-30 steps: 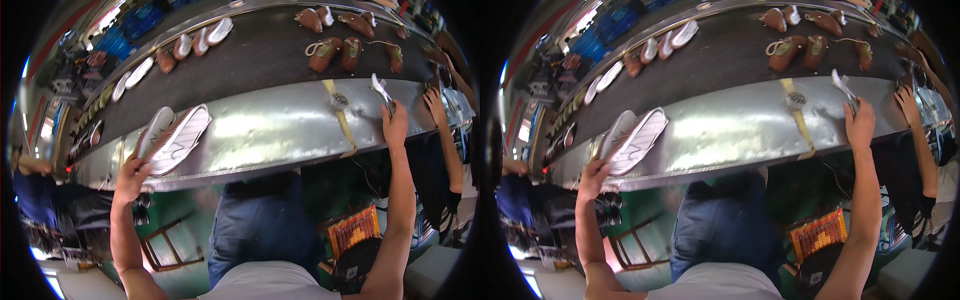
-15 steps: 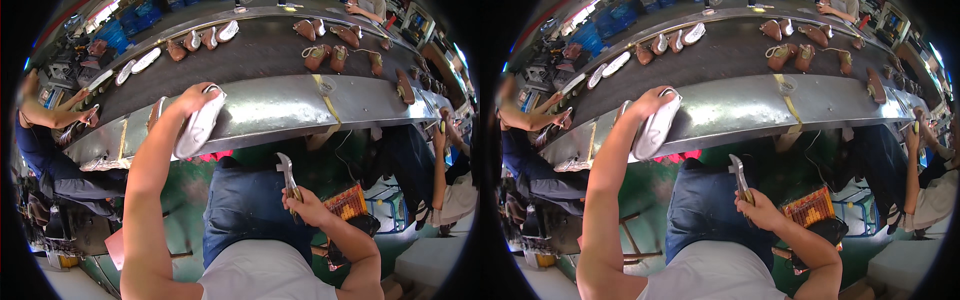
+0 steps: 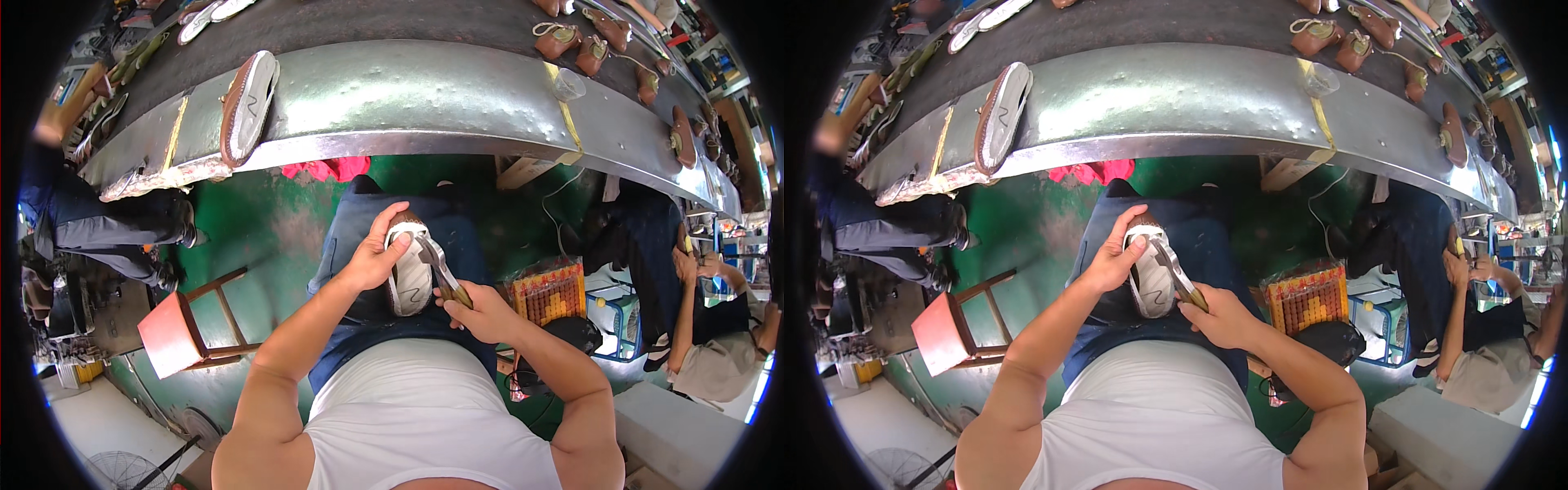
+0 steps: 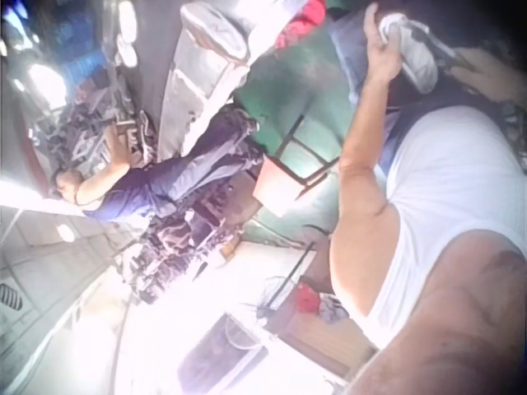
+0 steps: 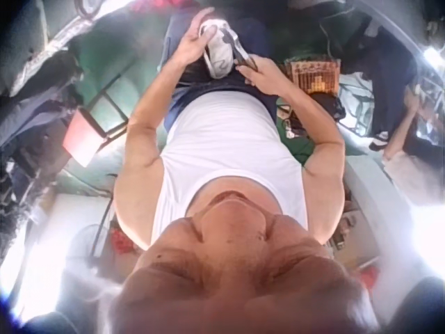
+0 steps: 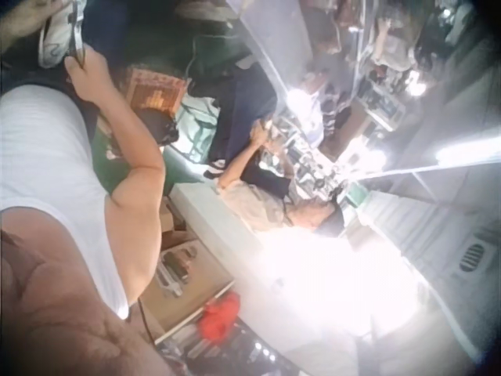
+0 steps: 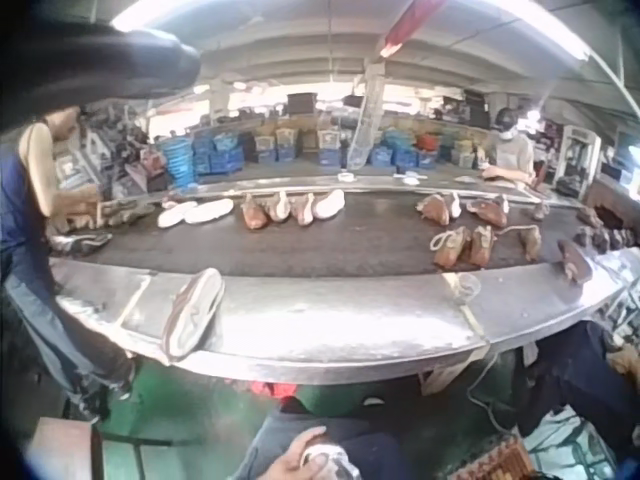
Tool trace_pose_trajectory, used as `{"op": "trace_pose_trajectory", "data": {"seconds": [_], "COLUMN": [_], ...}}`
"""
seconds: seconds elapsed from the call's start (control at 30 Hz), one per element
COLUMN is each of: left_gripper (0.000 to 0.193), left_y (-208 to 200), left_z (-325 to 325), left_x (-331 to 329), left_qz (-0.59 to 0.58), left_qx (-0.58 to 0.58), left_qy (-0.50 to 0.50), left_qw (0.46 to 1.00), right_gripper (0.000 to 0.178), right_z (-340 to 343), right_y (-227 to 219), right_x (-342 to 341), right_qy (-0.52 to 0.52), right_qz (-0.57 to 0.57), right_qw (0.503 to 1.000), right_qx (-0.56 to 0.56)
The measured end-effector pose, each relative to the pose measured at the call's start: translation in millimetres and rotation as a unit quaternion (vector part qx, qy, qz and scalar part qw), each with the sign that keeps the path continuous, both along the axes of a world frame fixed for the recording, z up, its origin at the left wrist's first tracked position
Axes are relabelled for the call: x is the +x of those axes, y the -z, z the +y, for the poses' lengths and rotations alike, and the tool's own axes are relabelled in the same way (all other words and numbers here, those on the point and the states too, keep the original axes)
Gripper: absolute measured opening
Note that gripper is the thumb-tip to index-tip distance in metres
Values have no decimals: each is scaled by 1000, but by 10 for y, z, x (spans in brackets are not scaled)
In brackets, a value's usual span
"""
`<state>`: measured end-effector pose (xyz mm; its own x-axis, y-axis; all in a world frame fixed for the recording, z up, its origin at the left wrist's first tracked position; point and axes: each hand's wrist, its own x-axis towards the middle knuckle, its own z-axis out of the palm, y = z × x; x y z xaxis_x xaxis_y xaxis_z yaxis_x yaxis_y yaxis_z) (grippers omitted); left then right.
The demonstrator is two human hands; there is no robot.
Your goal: Using lasting pliers to pull and secure shoe uppers to the last/sole assembly on a production line.
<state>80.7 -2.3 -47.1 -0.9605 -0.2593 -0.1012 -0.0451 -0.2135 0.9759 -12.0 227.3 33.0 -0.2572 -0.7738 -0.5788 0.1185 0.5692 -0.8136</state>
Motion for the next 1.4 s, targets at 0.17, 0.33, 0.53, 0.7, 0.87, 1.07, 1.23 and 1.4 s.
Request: {"op": "trace_pose_trajectory", "data": {"seconds": [0.17, 0.33, 0.53, 0.7, 0.87, 1.07, 1.23, 1.4], "left_gripper": [49, 46, 44, 45, 47, 46, 40, 39], "left_y": [8, 40, 26, -2, 60, -141, 81, 223], "left_z": [33, -39, -42, -40, -90, -70, -166, -233], "left_x": [-36, -75, -169, -182, -186, -182, -237, -273], "left_qz": [-5, -55, -67, -38, -66, -91, -49, -51], "left_qx": [-10, -70, -33, -50, -31, -163, -92, 22], "left_qy": [9, -4, -11, 2, 22, 40, 31, 31], "left_qw": [1000, 996, 997, 998, 997, 982, 994, 998], "right_gripper": [25, 29, 22, 22, 22, 17, 22, 25], "right_z": [-135, -148, -128, -275, -215, -226, -265, -272], "right_y": [182, -4, 205, 192, 266, 164, 388, 578], "right_x": [-50, -409, -155, -58, -117, -407, -410, -241], "right_qy": [95, 124, 62, 153, 114, 32, -35, 35], "right_qz": [-84, 39, -113, -151, -126, -88, 194, 214], "right_qw": [988, 978, 992, 975, 985, 995, 980, 975], "right_qx": [-91, -163, -17, -59, -39, -30, -25, -42]}}
